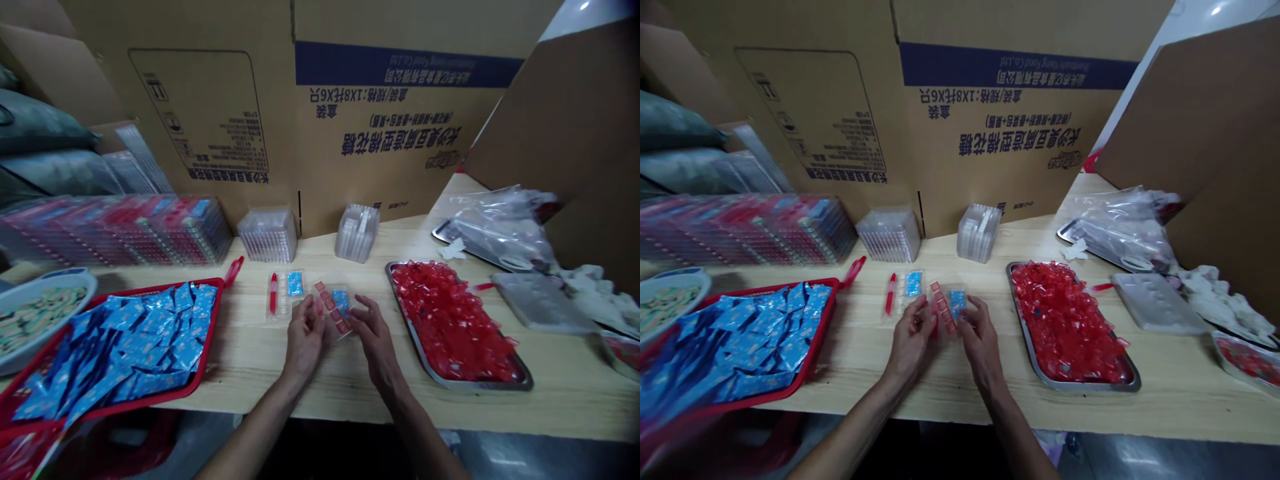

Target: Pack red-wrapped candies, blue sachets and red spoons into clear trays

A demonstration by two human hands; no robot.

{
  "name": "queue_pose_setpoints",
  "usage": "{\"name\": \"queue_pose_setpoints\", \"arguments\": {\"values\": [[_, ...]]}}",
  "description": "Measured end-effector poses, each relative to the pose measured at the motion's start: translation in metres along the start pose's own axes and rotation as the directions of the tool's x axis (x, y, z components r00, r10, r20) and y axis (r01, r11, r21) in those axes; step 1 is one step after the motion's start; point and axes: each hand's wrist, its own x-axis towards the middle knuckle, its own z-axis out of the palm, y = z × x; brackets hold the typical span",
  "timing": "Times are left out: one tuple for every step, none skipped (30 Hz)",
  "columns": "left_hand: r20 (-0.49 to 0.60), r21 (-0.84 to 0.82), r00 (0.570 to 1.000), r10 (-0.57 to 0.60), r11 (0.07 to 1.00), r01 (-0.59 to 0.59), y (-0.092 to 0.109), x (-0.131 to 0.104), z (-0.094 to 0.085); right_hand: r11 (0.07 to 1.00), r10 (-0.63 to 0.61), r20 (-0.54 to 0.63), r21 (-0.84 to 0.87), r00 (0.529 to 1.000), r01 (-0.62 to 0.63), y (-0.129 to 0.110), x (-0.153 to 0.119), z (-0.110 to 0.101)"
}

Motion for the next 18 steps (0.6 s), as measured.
{"name": "queue_pose_setpoints", "arguments": {"values": [[-0.006, 0.034, 1.000, 0.001, 0.999, -0.001, -0.002, 0.001, -0.001, 0.994, -0.047, -0.041, -0.103, 0.998, 0.042, 0.005, 0.001, -0.003], [-0.004, 0.082, 1.000, 0.010, 0.997, -0.009, -0.003, 0.002, -0.001, 0.972, -0.110, -0.077, -0.217, 0.991, 0.091, 0.010, 0.002, -0.006], [0.007, 0.141, 1.000, 0.026, 0.990, -0.027, -0.004, 0.003, -0.002, 0.932, -0.182, -0.093, -0.334, 0.979, 0.142, 0.014, 0.002, -0.008], [0.022, 0.202, 0.999, 0.046, 0.978, -0.049, -0.004, 0.004, -0.002, 0.877, -0.254, -0.084, -0.441, 0.964, 0.193, 0.018, 0.003, -0.008], [0.035, 0.262, 0.997, 0.063, 0.963, -0.070, -0.005, 0.004, -0.001, 0.817, -0.316, -0.058, -0.524, 0.947, 0.241, 0.021, 0.003, -0.009], [0.046, 0.313, 0.996, 0.074, 0.946, -0.084, -0.005, 0.005, 0.000, 0.765, -0.360, -0.024, -0.580, 0.933, 0.280, 0.024, 0.003, -0.009], [0.055, 0.351, 0.996, 0.077, 0.932, -0.091, -0.006, 0.004, 0.001, 0.731, -0.379, 0.000, -0.613, 0.925, 0.299, 0.027, 0.004, -0.009], [0.063, 0.374, 0.995, 0.073, 0.923, -0.092, -0.007, 0.003, 0.004, 0.719, -0.374, 0.011, -0.628, 0.927, 0.298, 0.030, 0.004, -0.009], [0.073, 0.384, 0.995, 0.064, 0.919, -0.088, -0.009, 0.002, 0.007, 0.726, -0.352, 0.010, -0.628, 0.936, 0.280, 0.033, 0.005, -0.010], [0.086, 0.385, 0.995, 0.054, 0.919, -0.083, -0.011, -0.001, 0.011, 0.746, -0.320, 0.001, -0.617, 0.948, 0.253, 0.035, 0.007, -0.011], [0.102, 0.382, 0.994, 0.043, 0.921, -0.079, -0.013, -0.003, 0.016, 0.769, -0.283, -0.007, -0.600, 0.959, 0.222, 0.038, 0.008, -0.012], [0.117, 0.381, 0.993, 0.034, 0.922, -0.076, -0.015, -0.006, 0.020, 0.788, -0.248, -0.012, -0.585, 0.969, 0.195, 0.040, 0.009, -0.013], [0.128, 0.384, 0.991, 0.024, 0.921, -0.072, -0.016, -0.007, 0.024, 0.798, -0.225, -0.015, -0.576, 0.974, 0.176, 0.042, 0.010, -0.015], [0.134, 0.390, 0.991, 0.016, 0.918, -0.068, -0.018, -0.009, 0.028, 0.799, -0.216, -0.013, -0.577, 0.976, 0.169, 0.042, 0.010, -0.016], [0.131, 0.396, 0.991, 0.010, 0.916, -0.062, -0.019, -0.009, 0.031, 0.790, -0.220, -0.012, -0.588, 0.975, 0.171, 0.042, 0.010, -0.017], [0.120, 0.398, 0.993, 0.007, 0.916, -0.055, -0.019, -0.007, 0.032, 0.777, -0.234, -0.006, -0.603, 0.972, 0.183, 0.041, 0.010, -0.018], [0.101, 0.395, 0.995, 0.004, 0.918, -0.044, -0.020, -0.005, 0.032, 0.762, -0.252, 0.003, -0.615, 0.968, 0.200, 0.040, 0.009, -0.018], [0.077, 0.386, 0.997, -0.002, 0.922, -0.028, -0.019, -0.002, 0.031, 0.750, -0.270, 0.016, -0.623, 0.963, 0.221, 0.038, 0.009, -0.018]]}}
